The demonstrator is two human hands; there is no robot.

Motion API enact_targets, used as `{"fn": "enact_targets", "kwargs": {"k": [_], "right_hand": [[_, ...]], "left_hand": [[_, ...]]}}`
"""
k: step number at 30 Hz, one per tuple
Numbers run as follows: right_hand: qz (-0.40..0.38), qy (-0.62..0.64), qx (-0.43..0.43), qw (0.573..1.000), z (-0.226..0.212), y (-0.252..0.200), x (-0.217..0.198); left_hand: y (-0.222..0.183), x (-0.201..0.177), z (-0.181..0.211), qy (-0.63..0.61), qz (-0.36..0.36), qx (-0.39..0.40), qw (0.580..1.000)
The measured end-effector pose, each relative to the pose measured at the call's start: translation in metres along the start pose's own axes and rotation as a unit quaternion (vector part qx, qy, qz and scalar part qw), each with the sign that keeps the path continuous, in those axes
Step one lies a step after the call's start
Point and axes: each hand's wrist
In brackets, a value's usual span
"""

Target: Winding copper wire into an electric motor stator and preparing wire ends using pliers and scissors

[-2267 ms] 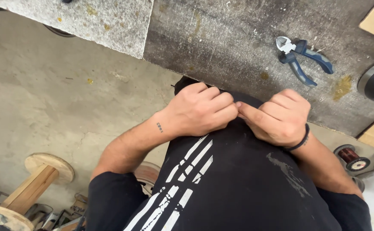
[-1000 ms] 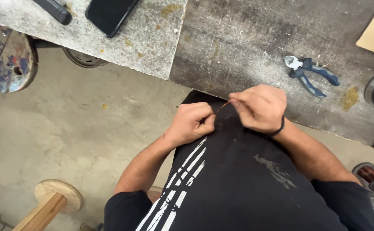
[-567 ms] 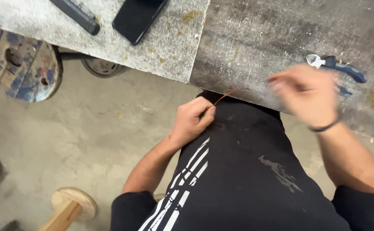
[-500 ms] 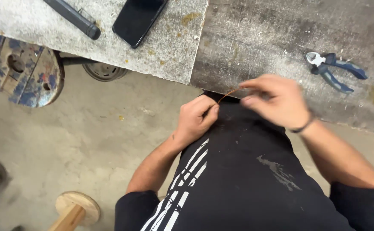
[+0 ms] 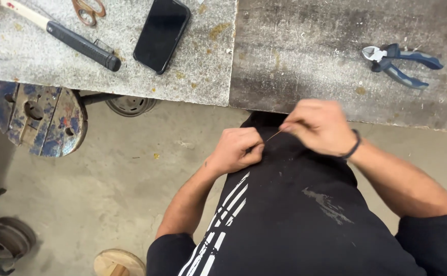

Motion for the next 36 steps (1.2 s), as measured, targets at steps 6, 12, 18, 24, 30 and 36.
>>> {"fn": "enact_targets", "kwargs": {"k": [6,12,18,24,30,36], "right_hand": [[0.097,0.049,0.032,0.994,0.052,-0.035,-0.067],[0.047,0.113,0.067,0.990,0.044,-0.026,-0.045],[0.003,0.205,0.001,0.979,0.038,-0.007,0.006],[-0.049,0.250,-0.038,0.966,0.059,-0.021,-0.029],[-0.039,0.228,-0.064,0.971,0.084,-0.033,-0.105],[0.205,0.182,-0.059,0.960,0.130,-0.060,-0.180]], "left_hand": [[-0.020,0.006,-0.026,-0.178,-0.031,-0.049,0.982],[0.006,0.016,-0.015,-0.249,0.043,-0.087,0.964],[0.041,0.035,-0.002,-0.259,0.071,-0.079,0.960],[0.061,0.042,0.013,-0.268,0.016,-0.070,0.961],[0.079,0.030,0.022,-0.211,-0.028,-0.078,0.974],[0.096,0.030,0.035,-0.054,0.005,-0.165,0.985]]}}
Point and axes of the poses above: each hand's wrist, its own y-axis towards the middle knuckle, its own x-axis out of the palm, z = x × y, and after that the axes turned 6 degrees about -z, right-handed
